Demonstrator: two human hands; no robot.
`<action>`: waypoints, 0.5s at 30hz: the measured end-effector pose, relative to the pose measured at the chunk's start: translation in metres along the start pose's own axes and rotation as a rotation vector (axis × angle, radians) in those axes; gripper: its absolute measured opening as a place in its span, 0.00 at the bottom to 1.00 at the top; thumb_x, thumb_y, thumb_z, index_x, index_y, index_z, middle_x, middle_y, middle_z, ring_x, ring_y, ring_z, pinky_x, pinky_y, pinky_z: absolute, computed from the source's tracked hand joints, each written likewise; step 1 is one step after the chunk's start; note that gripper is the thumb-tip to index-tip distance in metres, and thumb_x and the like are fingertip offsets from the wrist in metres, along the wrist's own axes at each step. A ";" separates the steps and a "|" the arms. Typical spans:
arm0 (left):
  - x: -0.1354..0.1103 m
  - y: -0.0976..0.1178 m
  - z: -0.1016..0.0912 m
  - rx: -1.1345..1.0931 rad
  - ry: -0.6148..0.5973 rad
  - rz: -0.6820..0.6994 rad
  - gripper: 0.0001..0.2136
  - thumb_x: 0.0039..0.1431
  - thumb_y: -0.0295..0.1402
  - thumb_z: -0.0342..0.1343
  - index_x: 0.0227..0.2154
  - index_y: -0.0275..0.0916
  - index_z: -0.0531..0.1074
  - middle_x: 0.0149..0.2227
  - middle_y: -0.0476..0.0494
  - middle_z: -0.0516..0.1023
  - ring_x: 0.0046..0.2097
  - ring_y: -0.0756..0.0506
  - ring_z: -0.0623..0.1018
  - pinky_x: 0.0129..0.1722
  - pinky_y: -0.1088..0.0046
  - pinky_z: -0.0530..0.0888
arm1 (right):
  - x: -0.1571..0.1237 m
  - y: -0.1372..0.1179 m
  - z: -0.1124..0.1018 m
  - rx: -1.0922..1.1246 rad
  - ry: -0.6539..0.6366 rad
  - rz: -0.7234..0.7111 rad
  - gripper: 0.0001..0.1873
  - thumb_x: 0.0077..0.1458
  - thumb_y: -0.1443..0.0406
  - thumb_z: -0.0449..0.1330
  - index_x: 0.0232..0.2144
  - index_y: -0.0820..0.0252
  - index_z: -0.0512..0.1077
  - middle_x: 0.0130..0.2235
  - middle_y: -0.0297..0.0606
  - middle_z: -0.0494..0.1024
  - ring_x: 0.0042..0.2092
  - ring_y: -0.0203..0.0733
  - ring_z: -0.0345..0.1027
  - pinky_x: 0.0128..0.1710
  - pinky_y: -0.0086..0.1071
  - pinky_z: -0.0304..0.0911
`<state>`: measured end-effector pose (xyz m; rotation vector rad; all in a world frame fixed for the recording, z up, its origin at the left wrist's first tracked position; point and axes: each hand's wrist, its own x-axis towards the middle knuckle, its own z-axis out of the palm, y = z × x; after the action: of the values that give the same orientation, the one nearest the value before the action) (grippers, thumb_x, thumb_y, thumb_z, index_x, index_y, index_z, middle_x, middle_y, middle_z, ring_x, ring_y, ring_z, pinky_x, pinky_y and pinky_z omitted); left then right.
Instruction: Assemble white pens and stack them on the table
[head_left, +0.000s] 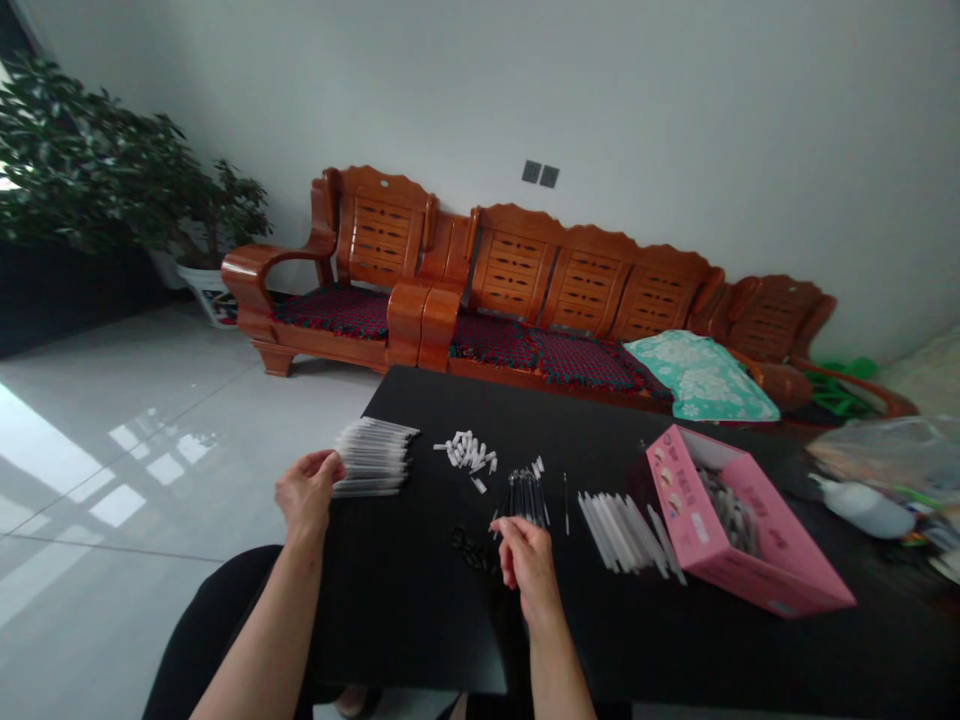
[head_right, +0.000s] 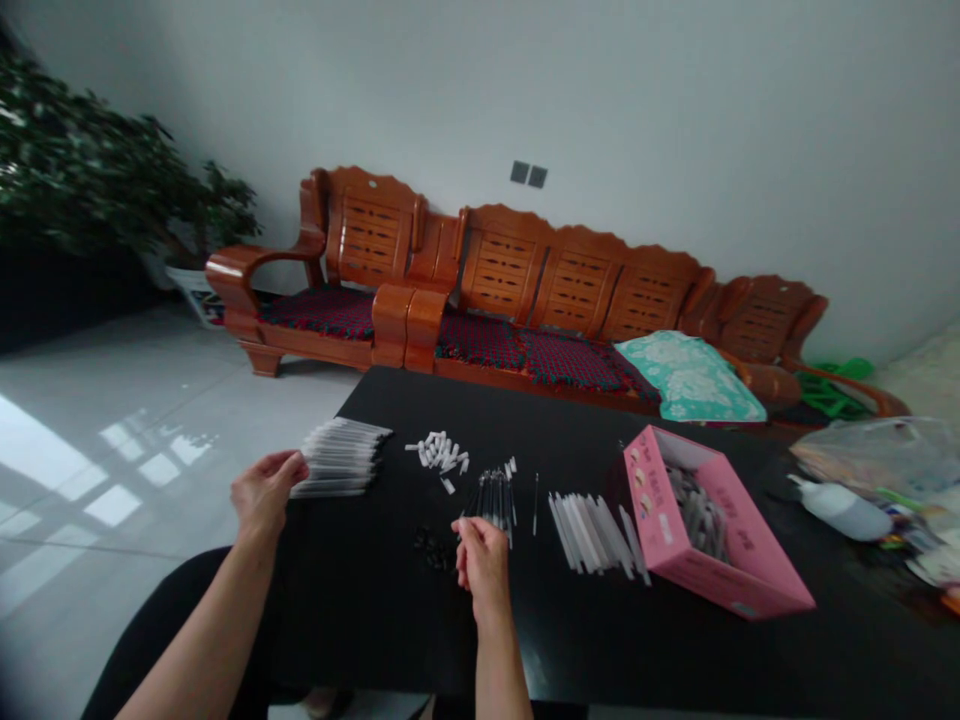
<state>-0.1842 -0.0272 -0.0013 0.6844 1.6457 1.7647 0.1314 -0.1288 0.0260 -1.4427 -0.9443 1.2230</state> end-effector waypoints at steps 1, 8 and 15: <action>0.000 0.000 -0.001 0.071 0.006 0.009 0.18 0.40 0.41 0.63 0.34 0.34 0.76 0.24 0.48 0.77 0.26 0.44 0.78 0.32 0.66 0.76 | 0.000 0.001 -0.001 -0.003 0.006 0.001 0.23 0.49 0.50 0.58 0.34 0.67 0.74 0.11 0.24 0.62 0.10 0.28 0.51 0.08 0.21 0.40; -0.004 0.006 -0.005 0.506 0.037 0.077 0.19 0.48 0.44 0.59 0.40 0.40 0.79 0.17 0.50 0.74 0.31 0.40 0.80 0.43 0.62 0.72 | 0.009 0.009 -0.023 -0.102 0.173 -0.073 0.22 0.52 0.51 0.57 0.35 0.66 0.73 0.16 0.28 0.67 0.14 0.32 0.58 0.11 0.23 0.46; -0.002 0.007 -0.001 0.512 0.153 0.024 0.11 0.46 0.36 0.63 0.35 0.45 0.79 0.13 0.59 0.71 0.29 0.45 0.78 0.40 0.69 0.71 | 0.044 0.004 -0.134 -0.842 0.827 -0.471 0.23 0.58 0.59 0.49 0.46 0.73 0.71 0.42 0.57 0.76 0.45 0.54 0.70 0.46 0.42 0.62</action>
<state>-0.1839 -0.0298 0.0054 0.8082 2.2352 1.4424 0.2715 -0.1130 0.0135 -1.9542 -1.1316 -0.2136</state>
